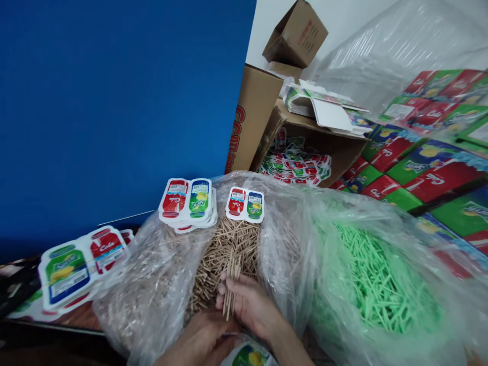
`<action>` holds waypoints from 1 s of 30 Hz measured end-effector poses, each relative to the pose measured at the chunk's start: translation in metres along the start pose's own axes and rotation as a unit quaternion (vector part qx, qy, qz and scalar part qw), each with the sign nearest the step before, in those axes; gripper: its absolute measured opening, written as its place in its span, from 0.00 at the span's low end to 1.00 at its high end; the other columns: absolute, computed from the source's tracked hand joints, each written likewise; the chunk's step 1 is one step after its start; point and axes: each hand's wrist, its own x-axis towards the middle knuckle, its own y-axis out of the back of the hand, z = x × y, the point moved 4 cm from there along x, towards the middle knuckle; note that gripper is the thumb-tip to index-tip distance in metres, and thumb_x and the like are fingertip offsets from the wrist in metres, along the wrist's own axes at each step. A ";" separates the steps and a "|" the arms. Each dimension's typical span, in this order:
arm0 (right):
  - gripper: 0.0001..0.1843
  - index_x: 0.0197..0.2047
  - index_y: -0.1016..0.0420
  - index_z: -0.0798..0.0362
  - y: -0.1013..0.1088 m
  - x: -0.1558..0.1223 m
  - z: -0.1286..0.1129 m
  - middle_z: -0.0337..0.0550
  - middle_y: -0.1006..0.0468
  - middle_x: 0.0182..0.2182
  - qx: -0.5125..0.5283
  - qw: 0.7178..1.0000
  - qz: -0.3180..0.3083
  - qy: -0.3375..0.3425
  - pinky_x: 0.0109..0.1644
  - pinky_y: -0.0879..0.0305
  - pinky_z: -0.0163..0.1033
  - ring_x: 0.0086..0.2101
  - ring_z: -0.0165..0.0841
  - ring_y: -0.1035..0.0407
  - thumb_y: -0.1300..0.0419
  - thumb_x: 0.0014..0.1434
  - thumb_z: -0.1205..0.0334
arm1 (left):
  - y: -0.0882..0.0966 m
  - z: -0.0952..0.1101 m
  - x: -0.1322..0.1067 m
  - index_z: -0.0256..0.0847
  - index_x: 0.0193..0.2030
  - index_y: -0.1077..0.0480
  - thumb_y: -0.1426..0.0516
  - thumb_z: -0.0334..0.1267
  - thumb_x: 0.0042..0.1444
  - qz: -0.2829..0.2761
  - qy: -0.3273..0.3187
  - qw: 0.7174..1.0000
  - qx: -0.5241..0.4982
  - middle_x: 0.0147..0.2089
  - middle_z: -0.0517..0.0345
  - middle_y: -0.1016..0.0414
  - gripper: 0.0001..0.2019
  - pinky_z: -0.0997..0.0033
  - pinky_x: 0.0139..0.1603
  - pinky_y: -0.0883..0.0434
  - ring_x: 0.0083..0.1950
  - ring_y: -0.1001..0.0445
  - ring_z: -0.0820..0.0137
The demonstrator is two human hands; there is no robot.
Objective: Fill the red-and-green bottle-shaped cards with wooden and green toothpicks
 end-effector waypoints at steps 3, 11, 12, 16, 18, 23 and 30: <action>0.20 0.34 0.27 0.59 0.006 -0.002 0.007 0.37 0.26 0.24 0.021 0.999 0.023 0.014 0.35 0.36 0.35 0.25 0.27 0.29 0.27 0.40 0.58 | -0.001 0.006 0.001 0.43 0.31 0.22 0.44 0.26 0.51 -0.061 0.012 0.996 0.064 0.33 0.60 0.17 0.11 0.76 0.35 0.30 0.32 0.22 0.67; 0.23 0.35 0.27 0.56 0.009 0.000 0.016 0.36 0.29 0.24 -0.023 0.999 0.015 0.041 0.35 0.39 0.36 0.26 0.28 0.32 0.28 0.41 0.50 | -0.003 -0.004 -0.005 0.43 0.35 0.22 0.42 0.30 0.54 -0.058 0.017 0.996 0.071 0.33 0.58 0.18 0.07 0.78 0.35 0.30 0.34 0.22 0.67; 0.23 0.35 0.27 0.55 0.012 -0.001 0.015 0.35 0.29 0.24 -0.055 0.996 0.017 0.064 0.35 0.40 0.35 0.25 0.28 0.33 0.30 0.42 0.48 | -0.001 -0.002 -0.006 0.43 0.34 0.22 0.42 0.32 0.55 -0.067 0.012 0.996 0.065 0.31 0.59 0.18 0.07 0.79 0.33 0.30 0.31 0.22 0.69; 0.20 0.35 0.27 0.52 0.024 -0.007 0.005 0.36 0.30 0.26 -0.287 0.947 0.020 0.143 0.37 0.40 0.36 0.29 0.30 0.36 0.39 0.53 0.42 | 0.027 0.010 -0.011 0.42 0.34 0.24 0.45 0.36 0.58 -0.023 -0.062 0.996 0.054 0.44 0.53 0.21 0.08 0.71 0.48 0.30 0.45 0.24 0.64; 0.20 0.36 0.27 0.50 0.027 -0.010 0.006 0.37 0.30 0.28 -0.366 0.922 -0.018 0.125 0.38 0.38 0.37 0.31 0.32 0.36 0.43 0.56 0.41 | 0.043 0.013 -0.011 0.41 0.34 0.25 0.46 0.33 0.56 0.037 -0.094 0.991 0.088 0.63 0.49 0.36 0.08 0.54 0.61 0.41 0.64 0.41 0.53; 0.22 0.46 0.26 0.49 0.025 -0.012 0.012 0.42 0.26 0.40 -0.435 0.888 -0.096 0.116 0.52 0.40 0.43 0.42 0.37 0.33 0.49 0.60 0.42 | 0.034 0.010 -0.004 0.40 0.37 0.26 0.47 0.24 0.50 -0.056 -0.132 0.981 0.133 0.72 0.57 0.60 0.12 0.52 0.66 0.50 0.70 0.58 0.56; 0.23 0.53 0.29 0.46 0.021 -0.011 0.012 0.43 0.25 0.45 -0.407 0.900 -0.113 0.102 0.56 0.43 0.46 0.48 0.39 0.33 0.49 0.61 0.44 | 0.023 0.007 0.001 0.38 0.37 0.27 0.48 0.22 0.48 -0.052 -0.147 0.970 0.185 0.71 0.51 0.55 0.13 0.55 0.67 0.49 0.70 0.54 0.58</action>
